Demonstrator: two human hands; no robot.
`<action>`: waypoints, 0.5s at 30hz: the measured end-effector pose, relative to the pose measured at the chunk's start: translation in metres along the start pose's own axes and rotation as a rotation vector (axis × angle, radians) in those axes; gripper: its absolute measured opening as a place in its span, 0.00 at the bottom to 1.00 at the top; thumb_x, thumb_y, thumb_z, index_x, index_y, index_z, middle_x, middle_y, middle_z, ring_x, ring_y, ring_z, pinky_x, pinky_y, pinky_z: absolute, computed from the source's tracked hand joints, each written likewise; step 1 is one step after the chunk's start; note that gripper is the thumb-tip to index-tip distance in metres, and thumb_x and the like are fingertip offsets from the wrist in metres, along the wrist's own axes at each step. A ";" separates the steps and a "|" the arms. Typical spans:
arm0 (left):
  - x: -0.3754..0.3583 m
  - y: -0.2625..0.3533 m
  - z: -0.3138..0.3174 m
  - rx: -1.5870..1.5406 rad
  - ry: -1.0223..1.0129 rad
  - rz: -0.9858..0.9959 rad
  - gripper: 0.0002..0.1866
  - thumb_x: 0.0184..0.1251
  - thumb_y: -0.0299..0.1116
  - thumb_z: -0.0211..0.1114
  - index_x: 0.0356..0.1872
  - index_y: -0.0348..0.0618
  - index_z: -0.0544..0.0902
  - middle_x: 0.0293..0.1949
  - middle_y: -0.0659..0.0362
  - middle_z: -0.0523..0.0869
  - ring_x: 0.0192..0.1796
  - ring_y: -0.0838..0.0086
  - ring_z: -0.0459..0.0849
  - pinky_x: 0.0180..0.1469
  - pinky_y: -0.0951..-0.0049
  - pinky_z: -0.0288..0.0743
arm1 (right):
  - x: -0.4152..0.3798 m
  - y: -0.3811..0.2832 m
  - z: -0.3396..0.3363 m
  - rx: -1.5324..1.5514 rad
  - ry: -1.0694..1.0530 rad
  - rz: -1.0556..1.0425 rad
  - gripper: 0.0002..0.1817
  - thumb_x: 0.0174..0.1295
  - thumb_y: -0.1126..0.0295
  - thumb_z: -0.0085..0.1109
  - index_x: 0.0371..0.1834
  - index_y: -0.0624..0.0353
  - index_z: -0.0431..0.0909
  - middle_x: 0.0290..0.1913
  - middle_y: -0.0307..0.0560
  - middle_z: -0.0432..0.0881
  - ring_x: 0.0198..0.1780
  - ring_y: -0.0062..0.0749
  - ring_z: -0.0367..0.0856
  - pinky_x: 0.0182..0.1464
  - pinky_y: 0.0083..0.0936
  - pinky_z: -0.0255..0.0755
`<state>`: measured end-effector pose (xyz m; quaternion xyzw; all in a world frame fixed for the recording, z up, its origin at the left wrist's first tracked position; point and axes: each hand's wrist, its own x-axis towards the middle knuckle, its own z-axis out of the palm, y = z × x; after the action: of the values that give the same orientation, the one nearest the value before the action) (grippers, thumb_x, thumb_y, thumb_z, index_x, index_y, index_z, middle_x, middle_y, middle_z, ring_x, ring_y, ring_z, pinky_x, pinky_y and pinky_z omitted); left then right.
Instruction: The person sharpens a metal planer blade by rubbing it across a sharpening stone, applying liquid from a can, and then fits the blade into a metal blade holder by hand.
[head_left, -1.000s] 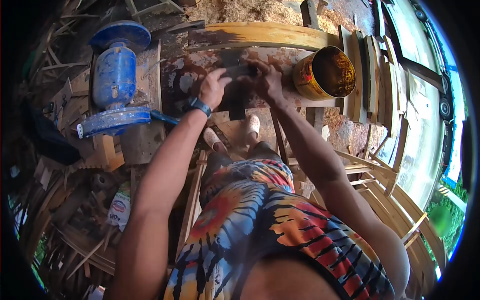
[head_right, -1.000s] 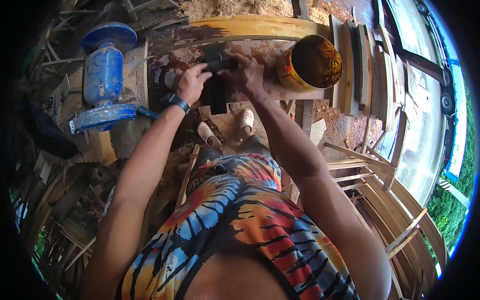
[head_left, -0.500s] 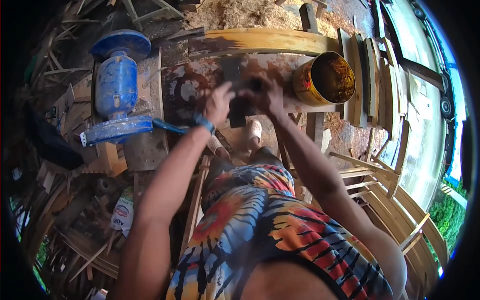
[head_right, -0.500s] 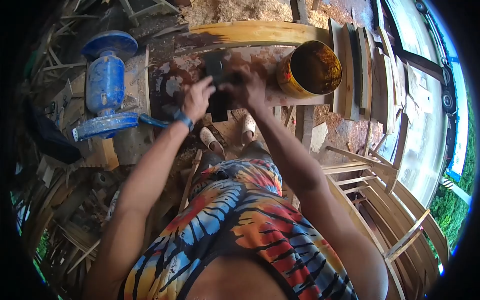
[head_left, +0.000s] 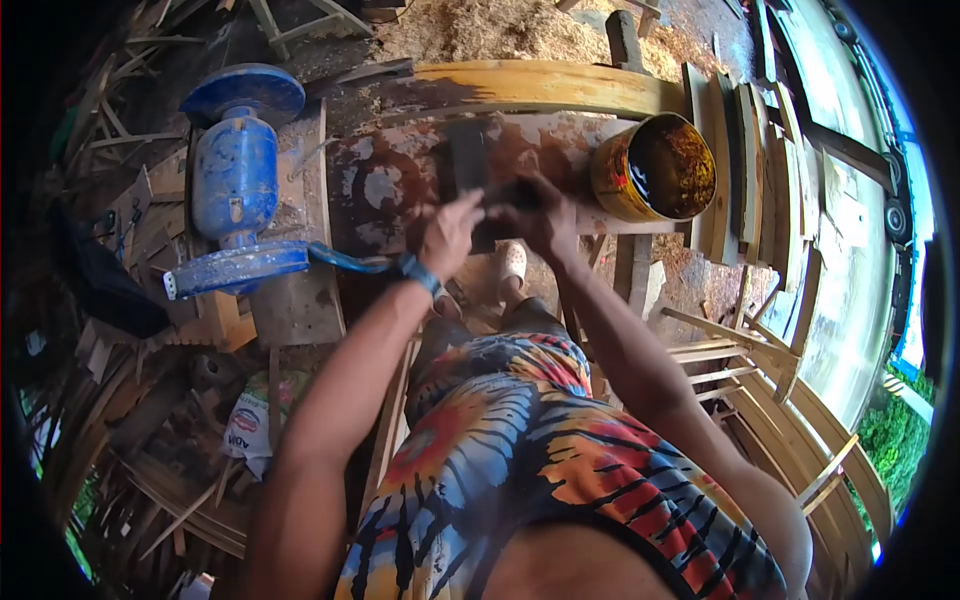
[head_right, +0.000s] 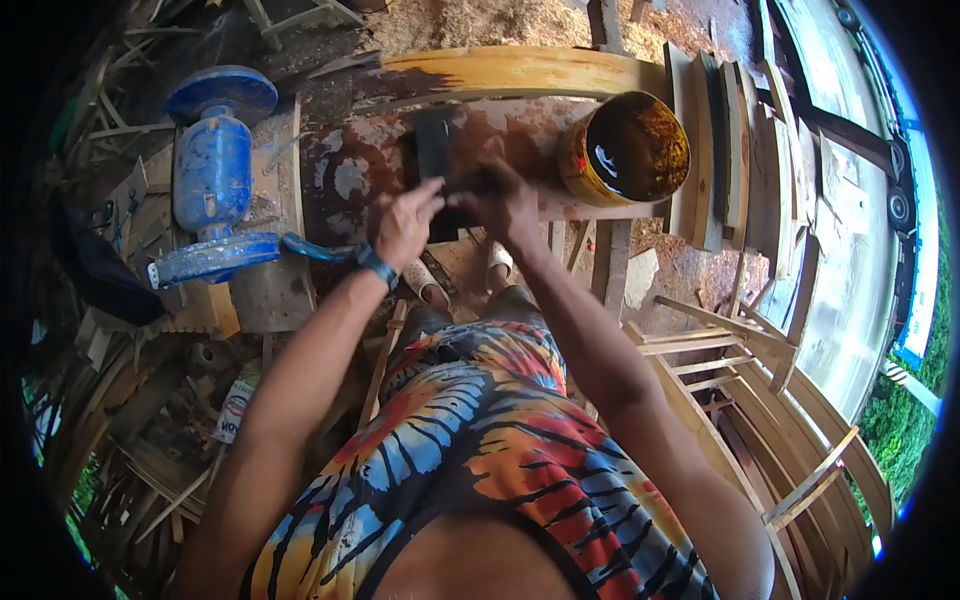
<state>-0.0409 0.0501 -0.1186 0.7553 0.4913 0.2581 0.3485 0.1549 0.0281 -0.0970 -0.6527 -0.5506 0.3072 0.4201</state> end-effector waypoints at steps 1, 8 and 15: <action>-0.006 0.006 0.000 -0.037 0.034 -0.007 0.17 0.73 0.37 0.63 0.55 0.40 0.87 0.52 0.43 0.88 0.53 0.51 0.89 0.57 0.62 0.81 | -0.008 0.001 0.000 -0.029 0.019 -0.016 0.35 0.44 0.55 0.85 0.55 0.60 0.83 0.42 0.49 0.90 0.47 0.37 0.89 0.50 0.32 0.81; 0.079 -0.011 -0.008 -0.080 0.012 0.077 0.17 0.73 0.35 0.62 0.56 0.37 0.86 0.52 0.41 0.87 0.58 0.51 0.86 0.63 0.63 0.78 | 0.058 0.004 0.006 -0.085 0.108 -0.165 0.29 0.47 0.57 0.83 0.51 0.59 0.84 0.40 0.52 0.89 0.40 0.36 0.90 0.44 0.29 0.83; 0.021 0.012 -0.023 0.009 -0.126 -0.017 0.15 0.71 0.35 0.63 0.56 0.48 0.88 0.52 0.48 0.88 0.53 0.56 0.89 0.61 0.63 0.79 | -0.010 -0.019 -0.002 -0.096 0.090 0.079 0.29 0.48 0.58 0.82 0.52 0.60 0.83 0.41 0.53 0.89 0.42 0.38 0.91 0.46 0.32 0.83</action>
<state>-0.0435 0.0726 -0.0940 0.7674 0.4759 0.2049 0.3777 0.1452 0.0186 -0.0797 -0.7066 -0.5190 0.2670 0.4001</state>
